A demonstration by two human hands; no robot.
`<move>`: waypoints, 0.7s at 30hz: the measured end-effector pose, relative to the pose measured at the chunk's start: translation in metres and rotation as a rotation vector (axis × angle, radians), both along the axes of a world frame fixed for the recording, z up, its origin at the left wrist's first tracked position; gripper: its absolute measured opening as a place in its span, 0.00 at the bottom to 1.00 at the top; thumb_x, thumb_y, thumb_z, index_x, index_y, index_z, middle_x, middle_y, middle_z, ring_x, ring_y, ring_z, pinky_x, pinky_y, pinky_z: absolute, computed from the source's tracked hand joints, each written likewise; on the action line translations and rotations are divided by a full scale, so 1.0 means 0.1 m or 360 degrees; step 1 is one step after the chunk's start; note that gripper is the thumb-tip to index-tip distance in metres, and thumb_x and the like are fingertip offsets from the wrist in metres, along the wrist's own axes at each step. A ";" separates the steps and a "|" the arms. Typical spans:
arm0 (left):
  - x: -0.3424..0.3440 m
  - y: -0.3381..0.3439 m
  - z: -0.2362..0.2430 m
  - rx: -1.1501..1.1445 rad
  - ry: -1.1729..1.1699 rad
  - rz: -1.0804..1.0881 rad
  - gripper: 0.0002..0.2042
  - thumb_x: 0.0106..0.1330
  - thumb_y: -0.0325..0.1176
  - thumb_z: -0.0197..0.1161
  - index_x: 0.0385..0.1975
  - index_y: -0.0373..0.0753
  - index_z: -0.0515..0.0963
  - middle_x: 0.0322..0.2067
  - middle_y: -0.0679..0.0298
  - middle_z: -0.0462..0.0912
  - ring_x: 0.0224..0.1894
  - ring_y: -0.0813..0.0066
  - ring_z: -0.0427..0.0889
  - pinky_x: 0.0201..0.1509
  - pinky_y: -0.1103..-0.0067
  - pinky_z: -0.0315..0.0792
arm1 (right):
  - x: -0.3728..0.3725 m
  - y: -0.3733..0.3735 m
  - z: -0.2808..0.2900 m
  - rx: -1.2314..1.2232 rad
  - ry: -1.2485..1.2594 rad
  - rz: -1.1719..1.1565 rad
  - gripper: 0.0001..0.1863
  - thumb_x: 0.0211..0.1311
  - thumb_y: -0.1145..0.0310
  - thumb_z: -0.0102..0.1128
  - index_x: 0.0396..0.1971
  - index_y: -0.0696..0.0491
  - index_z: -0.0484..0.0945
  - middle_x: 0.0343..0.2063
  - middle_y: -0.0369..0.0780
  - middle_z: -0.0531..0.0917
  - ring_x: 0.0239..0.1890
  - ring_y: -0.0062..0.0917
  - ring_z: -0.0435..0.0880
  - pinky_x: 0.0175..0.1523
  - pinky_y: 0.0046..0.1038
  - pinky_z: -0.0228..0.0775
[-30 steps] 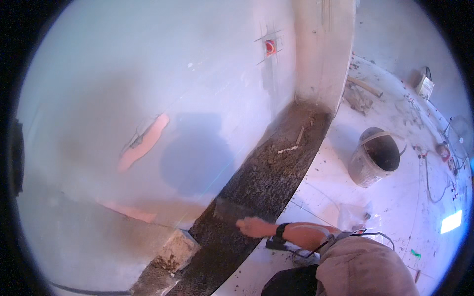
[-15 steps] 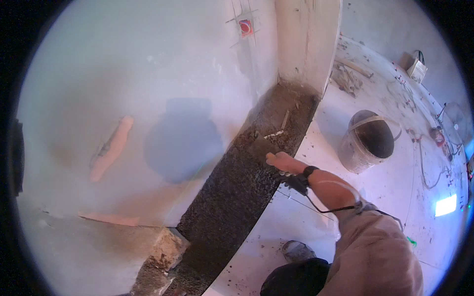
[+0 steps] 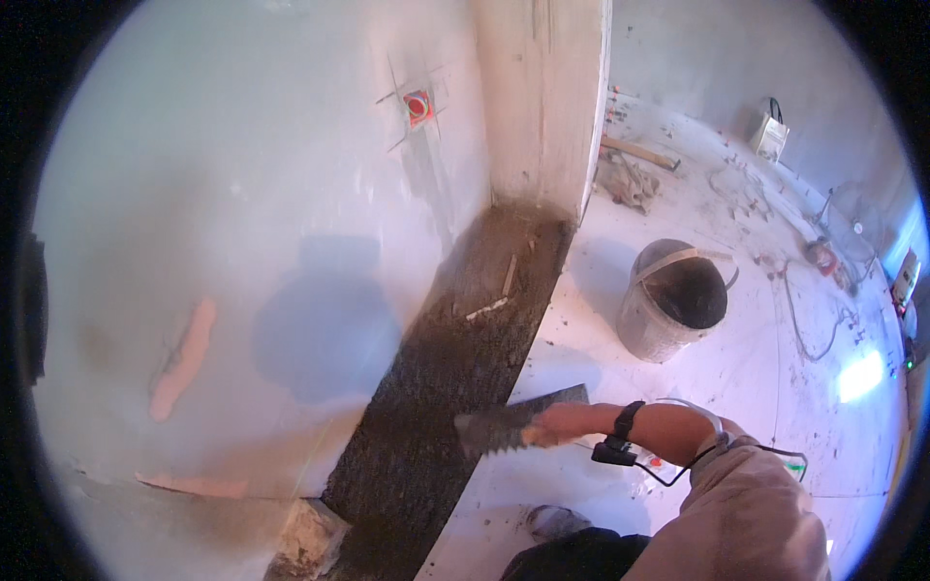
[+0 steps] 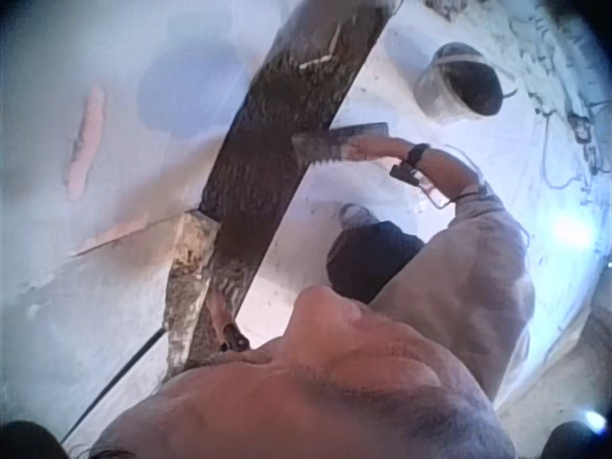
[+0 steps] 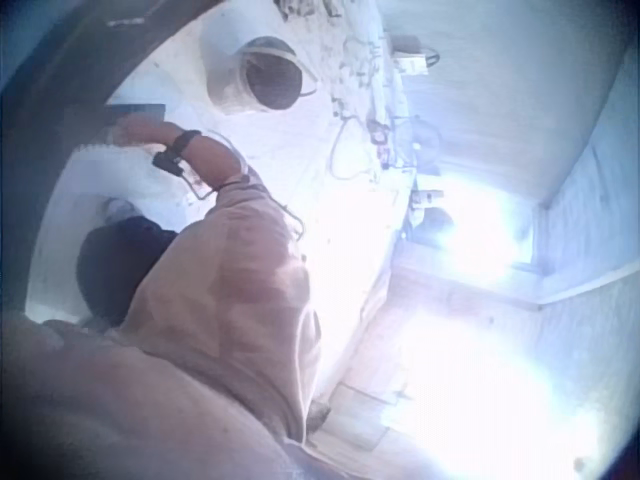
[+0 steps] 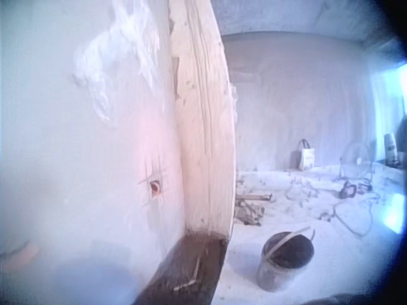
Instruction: Apply mortar to the floor using a notched trowel in preparation for tiling.
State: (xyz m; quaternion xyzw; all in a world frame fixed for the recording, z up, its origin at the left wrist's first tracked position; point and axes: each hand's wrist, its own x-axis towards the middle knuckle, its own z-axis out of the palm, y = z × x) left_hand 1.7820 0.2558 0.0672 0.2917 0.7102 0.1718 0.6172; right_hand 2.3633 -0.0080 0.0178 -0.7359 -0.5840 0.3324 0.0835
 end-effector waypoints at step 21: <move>1.00 0.74 1.01 0.0779 0.0470 -0.0757 0.13 0.71 0.32 0.52 0.48 0.29 0.74 0.35 0.51 0.82 0.38 0.62 0.80 0.45 0.72 0.73 | 0.08 1.05 0.26 0.0727 0.0919 -0.1801 0.14 0.58 0.56 0.59 0.28 0.52 0.73 0.18 0.35 0.73 0.16 0.24 0.73 0.18 0.29 0.61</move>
